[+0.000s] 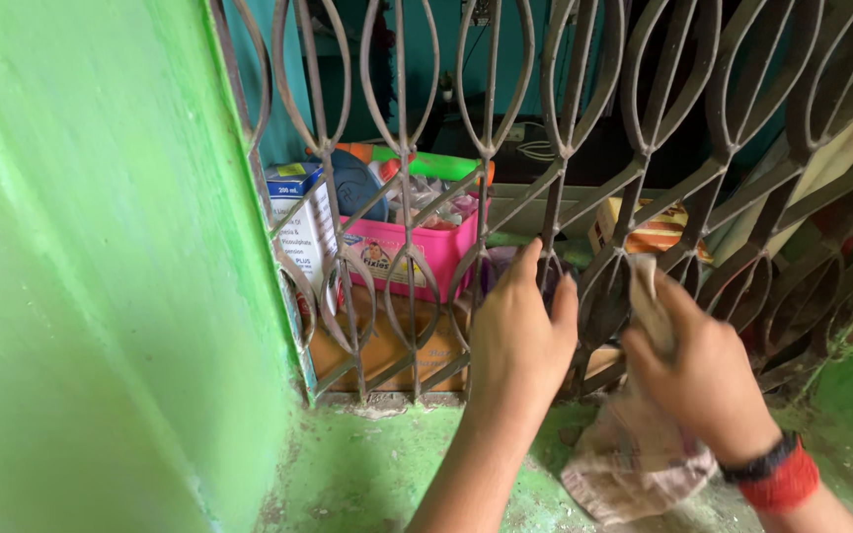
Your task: The person wipes down the metal slats and frame of a window grille with a cloth.
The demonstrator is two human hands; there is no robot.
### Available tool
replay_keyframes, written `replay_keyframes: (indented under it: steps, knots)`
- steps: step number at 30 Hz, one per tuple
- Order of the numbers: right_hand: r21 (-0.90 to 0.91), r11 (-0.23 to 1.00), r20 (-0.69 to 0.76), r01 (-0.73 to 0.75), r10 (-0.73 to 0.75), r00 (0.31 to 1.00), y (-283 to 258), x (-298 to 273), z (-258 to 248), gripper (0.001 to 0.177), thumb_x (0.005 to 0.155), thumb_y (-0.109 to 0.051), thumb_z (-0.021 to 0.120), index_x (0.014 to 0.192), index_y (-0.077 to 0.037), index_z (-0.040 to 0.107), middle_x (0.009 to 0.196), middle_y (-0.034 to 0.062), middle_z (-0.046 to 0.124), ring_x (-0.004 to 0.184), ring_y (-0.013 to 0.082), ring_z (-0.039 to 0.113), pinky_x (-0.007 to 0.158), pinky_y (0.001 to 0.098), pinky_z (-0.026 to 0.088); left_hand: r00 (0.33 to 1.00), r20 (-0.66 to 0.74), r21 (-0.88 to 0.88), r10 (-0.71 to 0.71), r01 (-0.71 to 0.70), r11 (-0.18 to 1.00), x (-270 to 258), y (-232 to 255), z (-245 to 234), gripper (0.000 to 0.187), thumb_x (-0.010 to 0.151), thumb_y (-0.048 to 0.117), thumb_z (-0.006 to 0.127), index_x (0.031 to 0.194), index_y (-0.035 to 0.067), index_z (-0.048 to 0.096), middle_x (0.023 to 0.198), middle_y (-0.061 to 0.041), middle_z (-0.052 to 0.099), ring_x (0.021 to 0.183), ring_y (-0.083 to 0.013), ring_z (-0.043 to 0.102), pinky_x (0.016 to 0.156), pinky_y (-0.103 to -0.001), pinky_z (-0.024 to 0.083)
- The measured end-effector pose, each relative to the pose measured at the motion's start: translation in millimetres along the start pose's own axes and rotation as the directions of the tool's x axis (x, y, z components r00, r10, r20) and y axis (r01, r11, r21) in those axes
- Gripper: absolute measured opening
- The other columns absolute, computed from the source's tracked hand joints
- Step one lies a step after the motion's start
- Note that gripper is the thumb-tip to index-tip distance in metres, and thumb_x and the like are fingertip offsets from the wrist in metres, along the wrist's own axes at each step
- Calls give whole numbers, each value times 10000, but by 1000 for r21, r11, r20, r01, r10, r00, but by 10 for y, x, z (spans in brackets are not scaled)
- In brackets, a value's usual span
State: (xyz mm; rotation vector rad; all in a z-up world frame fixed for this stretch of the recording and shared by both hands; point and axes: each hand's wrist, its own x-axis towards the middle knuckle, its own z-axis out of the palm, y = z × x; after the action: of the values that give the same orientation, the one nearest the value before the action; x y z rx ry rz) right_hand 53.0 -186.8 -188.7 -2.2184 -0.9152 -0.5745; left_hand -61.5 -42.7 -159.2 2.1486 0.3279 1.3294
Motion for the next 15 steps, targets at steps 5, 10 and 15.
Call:
replay_keyframes:
  steps: [5,10,15]
  knots:
    - [21,976,-81,217,-215,973,31,109,-136,639,838,-246,703,1413,1,573,1023,290,733,895,391,746,820,454,594,982,162,192,-93,61,979,289,32,58,309,1021,278,605,1139,-6,633,923,-233,746,888,-391,729,763,-482,586]
    - [157,978,-105,136,-120,987,-62,247,-104,606,852,-212,659,1416,-4,584,943,250,751,820,332,764,781,438,604,995,79,186,-62,46,981,313,-44,183,243,955,191,640,1121,25,579,985,-199,731,857,-391,726,695,-493,584]
    - [23,990,-5,-141,141,990,26,-144,171,728,863,-245,682,1550,-74,512,934,200,770,751,305,782,781,389,633,990,73,163,-120,107,981,281,-30,249,193,990,151,587,1140,47,522,1116,-182,687,845,-371,732,676,-473,596]
